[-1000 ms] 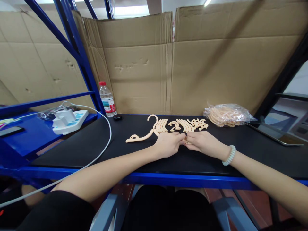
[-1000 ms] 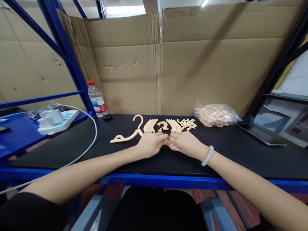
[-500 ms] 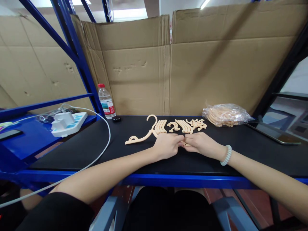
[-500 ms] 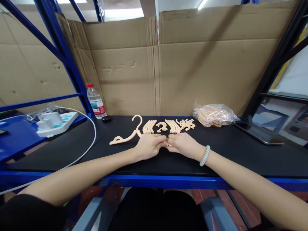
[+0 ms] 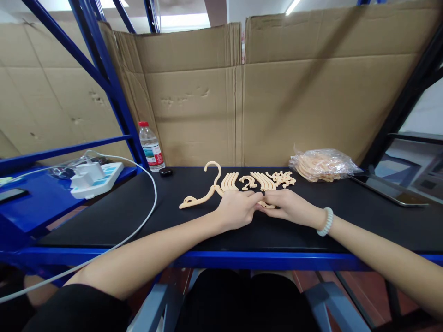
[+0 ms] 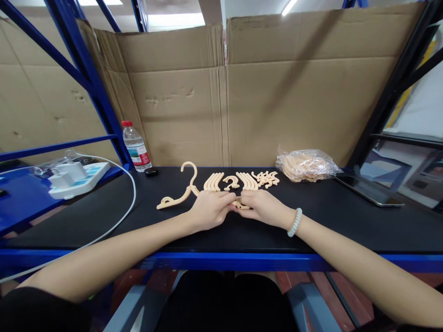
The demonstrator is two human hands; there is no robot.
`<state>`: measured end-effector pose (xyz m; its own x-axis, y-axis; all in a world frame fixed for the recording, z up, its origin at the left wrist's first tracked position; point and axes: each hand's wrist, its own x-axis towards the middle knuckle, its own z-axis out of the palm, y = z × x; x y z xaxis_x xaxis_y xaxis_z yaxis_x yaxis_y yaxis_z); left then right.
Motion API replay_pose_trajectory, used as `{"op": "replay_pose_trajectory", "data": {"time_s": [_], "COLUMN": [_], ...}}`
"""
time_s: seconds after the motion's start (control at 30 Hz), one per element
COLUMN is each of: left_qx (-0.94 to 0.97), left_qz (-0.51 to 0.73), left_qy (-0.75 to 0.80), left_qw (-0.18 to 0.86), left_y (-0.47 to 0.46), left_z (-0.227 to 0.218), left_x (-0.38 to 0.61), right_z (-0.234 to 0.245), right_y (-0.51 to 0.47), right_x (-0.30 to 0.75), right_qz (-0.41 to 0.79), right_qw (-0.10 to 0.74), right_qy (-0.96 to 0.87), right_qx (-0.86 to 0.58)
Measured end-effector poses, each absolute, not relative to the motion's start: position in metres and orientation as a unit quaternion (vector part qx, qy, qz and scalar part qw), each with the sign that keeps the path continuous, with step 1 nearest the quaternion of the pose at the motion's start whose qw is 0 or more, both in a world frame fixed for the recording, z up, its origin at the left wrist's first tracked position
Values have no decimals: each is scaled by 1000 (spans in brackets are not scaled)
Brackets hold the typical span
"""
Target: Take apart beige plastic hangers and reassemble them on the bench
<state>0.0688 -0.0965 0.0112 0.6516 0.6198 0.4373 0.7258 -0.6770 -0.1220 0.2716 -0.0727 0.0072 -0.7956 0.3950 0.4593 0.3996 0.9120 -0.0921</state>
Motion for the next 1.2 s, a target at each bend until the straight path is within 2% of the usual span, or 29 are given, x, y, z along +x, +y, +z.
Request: {"op": "replay_pose_trajectory", "data": {"time_s": [0.33,0.53,0.6,0.73,1.03,1.2], "left_qx": [-887,-886,-887,-880,-898,-904], "left_qz": [-227,-248,-243,-240,-209,-193], "left_qy": [-361,-348,-344,-356,-334,-331], "left_qw": [177,180,189,203,195,188], "left_y": [-92,-93,-93,-92,-93,-95], "left_z": [13,14,14,15,14,15], "left_x": [68,67,66,63,65,66], "right_z": [12,14,16,25,26,18], "right_y": [-68,-70,-65,-48,-26,-21], "right_x": [273,271,276,294,305,305], "right_qz": [232,320,353,441,547,556], "right_qw": [267,275,308,434,449,470], "right_qy": [-905,-870,-835,-720,-641,-612], "right_qx": [-237,-257,-289,-315,-298,-308]}}
